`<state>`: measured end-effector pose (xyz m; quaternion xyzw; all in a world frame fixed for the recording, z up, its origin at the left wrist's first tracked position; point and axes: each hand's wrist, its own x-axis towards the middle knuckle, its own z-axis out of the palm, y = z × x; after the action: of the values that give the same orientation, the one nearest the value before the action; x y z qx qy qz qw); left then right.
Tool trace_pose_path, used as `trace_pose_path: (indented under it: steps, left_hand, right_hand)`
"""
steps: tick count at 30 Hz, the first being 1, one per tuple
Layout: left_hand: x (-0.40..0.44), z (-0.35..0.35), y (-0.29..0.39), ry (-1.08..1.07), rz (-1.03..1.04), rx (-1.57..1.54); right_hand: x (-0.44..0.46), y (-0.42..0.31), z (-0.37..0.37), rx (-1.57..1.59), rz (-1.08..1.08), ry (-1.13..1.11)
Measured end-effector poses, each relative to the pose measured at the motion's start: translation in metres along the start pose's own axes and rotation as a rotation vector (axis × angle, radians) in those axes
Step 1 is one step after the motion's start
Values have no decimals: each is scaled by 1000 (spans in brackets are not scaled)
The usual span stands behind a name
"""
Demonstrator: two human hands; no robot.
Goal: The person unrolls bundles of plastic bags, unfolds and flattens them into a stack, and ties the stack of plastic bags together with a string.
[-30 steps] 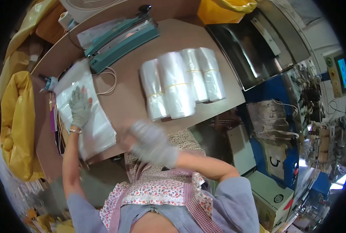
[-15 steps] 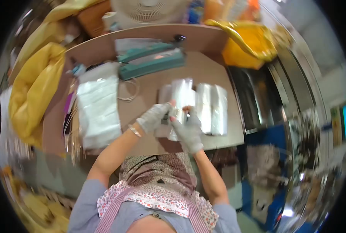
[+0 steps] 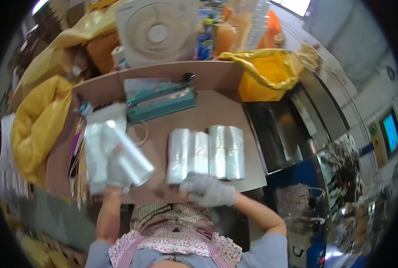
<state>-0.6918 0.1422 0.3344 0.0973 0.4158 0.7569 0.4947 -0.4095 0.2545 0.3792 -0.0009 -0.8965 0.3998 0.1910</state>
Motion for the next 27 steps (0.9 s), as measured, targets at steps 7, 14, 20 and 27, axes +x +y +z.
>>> trace_pose_path:
  steps: [7,14,20,27]
  left_hand:
    - [-9,15,21,153,18,45]
    - [1,19,-20,82,-112,22]
    - [-7,37,-51,110,-217,-131]
    - [-38,3,-61,59,-101,401]
  right_hand:
    - [28,149,-241,22,320,1028]
    - [70,117,-184,-6,298,753]
    - [68,36,64,42,428,210]
    - [58,27,97,576,639,253]
